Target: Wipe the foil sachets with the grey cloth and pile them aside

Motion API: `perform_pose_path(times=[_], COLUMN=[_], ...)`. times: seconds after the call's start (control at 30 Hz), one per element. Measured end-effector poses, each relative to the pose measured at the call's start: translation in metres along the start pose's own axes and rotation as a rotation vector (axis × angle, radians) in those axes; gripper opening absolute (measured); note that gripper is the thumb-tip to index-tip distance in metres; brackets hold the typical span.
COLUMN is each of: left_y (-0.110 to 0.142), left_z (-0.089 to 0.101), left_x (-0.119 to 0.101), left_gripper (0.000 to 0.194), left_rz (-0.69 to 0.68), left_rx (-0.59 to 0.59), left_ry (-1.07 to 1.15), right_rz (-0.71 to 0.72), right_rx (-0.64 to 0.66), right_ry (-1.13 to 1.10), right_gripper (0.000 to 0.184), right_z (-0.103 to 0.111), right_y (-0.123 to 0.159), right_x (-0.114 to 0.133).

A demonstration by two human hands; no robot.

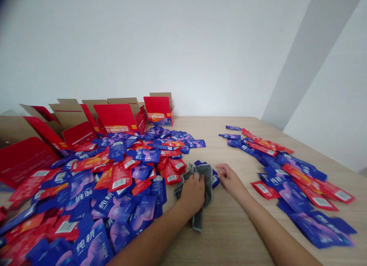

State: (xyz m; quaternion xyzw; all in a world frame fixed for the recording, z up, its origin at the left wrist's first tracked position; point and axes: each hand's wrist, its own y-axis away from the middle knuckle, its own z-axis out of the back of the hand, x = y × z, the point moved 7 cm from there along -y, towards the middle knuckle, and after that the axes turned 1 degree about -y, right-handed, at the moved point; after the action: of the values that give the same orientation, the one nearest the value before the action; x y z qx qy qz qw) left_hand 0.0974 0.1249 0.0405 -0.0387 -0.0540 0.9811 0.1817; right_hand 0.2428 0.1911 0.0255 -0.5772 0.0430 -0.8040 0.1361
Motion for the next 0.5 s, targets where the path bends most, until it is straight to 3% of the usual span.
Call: perform_pose_path(times=[0.1,0.17,0.2,0.4,0.5], left_y=[-0.005,-0.008,-0.008,-0.007,-0.007], left_z=[0.001,0.001,0.001,-0.003,-0.004], left_x=[0.007,0.008,0.008,0.008,0.008], left_gripper=[0.034,0.032,0.032,0.035,0.035], left_rz=[0.043,0.039,0.036,0.029,0.021], left_rx=[-0.004,-0.015,-0.021,-0.046,-0.048], left_ry=[-0.004,0.003,0.007,0.029,0.039], right_rz=[0.044,0.080,0.097,0.253,0.301], right_rx=[-0.266,-0.295,-0.253,0.076,0.162], right_ry=[-0.050,-0.061,-0.056,-0.006,-0.015], right_gripper=[0.023,0.021,0.020,0.011,0.026], right_z=[0.041,0.046,0.039,-0.071,-0.114], right_y=[-0.005,-0.010,-0.015,-0.059,-0.092], right_x=[0.022,0.041,0.051,0.108,0.130])
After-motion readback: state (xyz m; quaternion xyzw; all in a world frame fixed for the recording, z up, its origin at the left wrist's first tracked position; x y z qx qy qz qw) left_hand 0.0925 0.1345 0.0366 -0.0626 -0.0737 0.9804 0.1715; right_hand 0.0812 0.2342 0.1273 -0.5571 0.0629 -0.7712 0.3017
